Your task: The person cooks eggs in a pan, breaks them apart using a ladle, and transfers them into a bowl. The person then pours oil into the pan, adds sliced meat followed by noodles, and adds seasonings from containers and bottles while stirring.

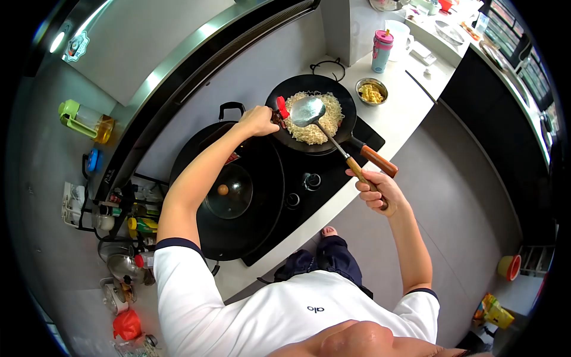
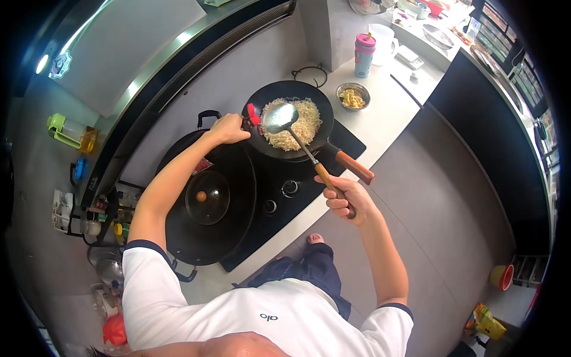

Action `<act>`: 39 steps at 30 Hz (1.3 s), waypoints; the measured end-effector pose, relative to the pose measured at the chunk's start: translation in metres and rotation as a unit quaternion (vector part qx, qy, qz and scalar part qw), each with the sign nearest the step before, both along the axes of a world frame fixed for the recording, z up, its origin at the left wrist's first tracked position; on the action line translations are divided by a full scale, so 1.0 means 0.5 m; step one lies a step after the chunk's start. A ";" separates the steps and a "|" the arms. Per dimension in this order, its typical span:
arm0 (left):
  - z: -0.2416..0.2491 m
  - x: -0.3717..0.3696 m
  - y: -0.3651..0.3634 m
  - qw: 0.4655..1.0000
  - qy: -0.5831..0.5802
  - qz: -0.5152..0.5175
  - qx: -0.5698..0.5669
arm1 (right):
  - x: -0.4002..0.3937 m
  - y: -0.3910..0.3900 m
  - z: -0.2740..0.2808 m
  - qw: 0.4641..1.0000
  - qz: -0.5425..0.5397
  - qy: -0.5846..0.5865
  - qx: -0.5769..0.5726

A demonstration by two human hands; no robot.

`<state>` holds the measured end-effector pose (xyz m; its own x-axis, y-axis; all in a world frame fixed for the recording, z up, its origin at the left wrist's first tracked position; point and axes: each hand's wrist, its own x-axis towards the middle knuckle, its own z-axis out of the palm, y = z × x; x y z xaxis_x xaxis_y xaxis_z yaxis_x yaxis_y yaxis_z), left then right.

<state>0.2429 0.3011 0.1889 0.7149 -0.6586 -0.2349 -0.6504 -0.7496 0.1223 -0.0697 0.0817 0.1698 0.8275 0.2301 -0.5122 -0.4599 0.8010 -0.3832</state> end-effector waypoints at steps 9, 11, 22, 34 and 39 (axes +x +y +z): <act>-0.021 0.013 -0.008 0.998 -0.010 -0.015 0.057 | 0.012 -0.010 -0.005 1.000 0.015 0.007 0.003; -0.023 0.014 -0.009 0.997 -0.017 -0.020 0.071 | 0.014 -0.009 -0.006 1.000 0.016 0.006 0.000; -0.022 0.008 -0.017 0.995 -0.021 -0.034 0.091 | 0.012 -0.004 -0.021 1.000 0.008 0.009 -0.016; -0.019 0.003 -0.026 0.993 -0.021 -0.033 0.111 | 0.012 -0.004 -0.013 1.000 0.010 0.026 -0.010; -0.017 0.003 -0.028 0.992 -0.025 -0.034 0.118 | 0.012 -0.003 -0.016 1.000 0.010 0.026 -0.007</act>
